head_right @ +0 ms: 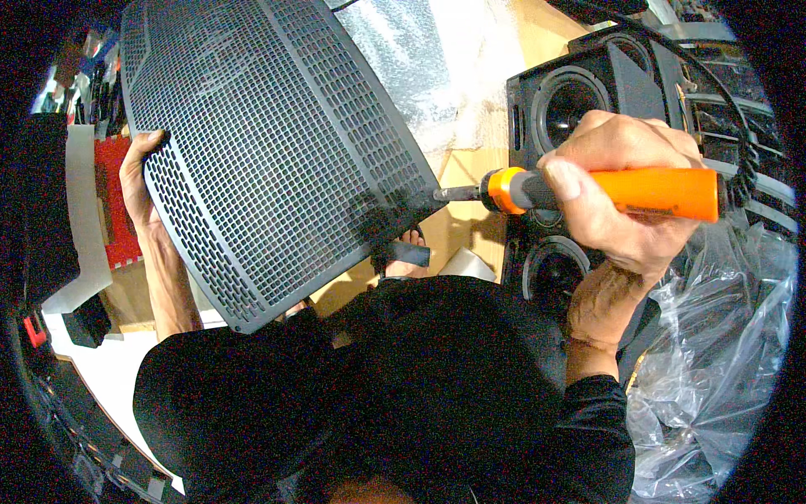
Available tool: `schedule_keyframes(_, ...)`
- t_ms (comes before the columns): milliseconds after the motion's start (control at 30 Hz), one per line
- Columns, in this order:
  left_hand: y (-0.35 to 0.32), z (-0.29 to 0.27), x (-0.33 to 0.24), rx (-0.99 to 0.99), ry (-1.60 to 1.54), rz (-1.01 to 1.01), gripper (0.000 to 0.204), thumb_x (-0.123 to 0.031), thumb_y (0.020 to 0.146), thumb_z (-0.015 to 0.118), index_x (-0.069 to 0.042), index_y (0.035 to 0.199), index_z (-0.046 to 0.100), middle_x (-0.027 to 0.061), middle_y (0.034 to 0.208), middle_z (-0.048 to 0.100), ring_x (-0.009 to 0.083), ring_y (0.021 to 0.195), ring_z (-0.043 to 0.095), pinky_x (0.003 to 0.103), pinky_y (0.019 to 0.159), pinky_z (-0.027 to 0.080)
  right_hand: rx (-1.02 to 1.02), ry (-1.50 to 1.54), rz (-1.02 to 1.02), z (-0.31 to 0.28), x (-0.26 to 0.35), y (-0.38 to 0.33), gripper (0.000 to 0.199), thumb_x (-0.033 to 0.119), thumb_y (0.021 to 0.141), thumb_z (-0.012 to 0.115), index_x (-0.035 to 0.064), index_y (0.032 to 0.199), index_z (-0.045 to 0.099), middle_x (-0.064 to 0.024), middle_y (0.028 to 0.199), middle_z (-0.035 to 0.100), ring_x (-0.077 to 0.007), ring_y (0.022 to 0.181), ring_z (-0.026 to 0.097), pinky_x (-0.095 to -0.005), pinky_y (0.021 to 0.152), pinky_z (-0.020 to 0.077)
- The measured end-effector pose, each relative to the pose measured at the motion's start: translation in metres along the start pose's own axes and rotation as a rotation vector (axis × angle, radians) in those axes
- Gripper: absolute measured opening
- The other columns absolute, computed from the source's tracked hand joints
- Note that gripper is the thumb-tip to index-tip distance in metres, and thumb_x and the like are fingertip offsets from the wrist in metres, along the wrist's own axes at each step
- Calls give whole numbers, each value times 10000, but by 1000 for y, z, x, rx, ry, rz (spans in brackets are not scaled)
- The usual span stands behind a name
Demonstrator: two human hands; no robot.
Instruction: The person uses a soldering iron to attach a black grille to a speaker unit. They then place the grille on the speaker and handle the speaker unit.
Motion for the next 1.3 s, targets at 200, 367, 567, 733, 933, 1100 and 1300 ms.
schedule_keyframes(200, 0, -6, 0, -58, 31, 2, 100, 45, 798, 507, 43, 806, 607, 219, 820, 674, 304, 691, 701, 405, 617, 631, 57, 1, 41, 3, -7, -2, 161, 142, 671, 731, 31, 651, 616, -78, 579, 607, -174, 463, 551, -275, 466, 404)
schedule_keyframes(367, 2, -7, 0, -53, 36, 21, 104, 49, 790, 512, 48, 821, 612, 207, 796, 674, 290, 684, 702, 399, 612, 632, 216, 212, -90, 7, 1, 1, 211, 164, 642, 748, -8, 702, 644, -115, 593, 605, -212, 482, 557, -290, 462, 408)
schedule_keyframes(567, -5, -4, 6, -106, 5, -12, 104, 56, 780, 509, 50, 791, 612, 210, 786, 672, 295, 674, 701, 410, 607, 632, 442, 258, -91, 8, -6, 1, 252, 170, 674, 743, -43, 784, 663, -143, 685, 629, -228, 565, 584, -300, 505, 434)
schedule_keyframes(733, 3, 4, 9, -20, -4, -44, 111, 42, 788, 499, 70, 811, 604, 241, 806, 668, 317, 685, 700, 419, 599, 632, 389, 179, -22, -16, -19, -7, 227, 162, 724, 695, -36, 830, 660, -145, 726, 647, -222, 599, 603, -304, 553, 464)
schedule_keyframes(933, -3, 5, 11, -45, 3, -50, 113, 40, 789, 497, 75, 823, 599, 252, 810, 664, 327, 690, 699, 420, 602, 632, 344, 208, -49, -13, -21, -7, 215, 150, 725, 693, -35, 831, 665, -145, 729, 648, -224, 607, 607, -305, 564, 468)
schedule_keyframes(1100, -5, 6, 9, -23, -16, -28, 111, 42, 787, 502, 73, 828, 600, 251, 811, 665, 326, 693, 699, 422, 603, 632, 361, 247, -47, -3, -20, -6, 202, 115, 719, 705, -39, 844, 667, -151, 729, 646, -230, 612, 610, -304, 567, 471)
schedule_keyframes(1300, 1, 3, 13, -28, -10, -64, 155, 18, 778, 513, 83, 872, 618, 276, 829, 666, 331, 695, 700, 412, 594, 629, 412, 205, -24, 1, -11, -9, 213, 114, 710, 721, -41, 848, 671, -155, 722, 641, -229, 606, 609, -305, 554, 467)
Point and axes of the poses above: each hand's wrist, its own y-axis towards the middle knuckle, its own z-axis out of the palm, x = y × z, the point moved 9 cm from there along y, towards the middle knuckle
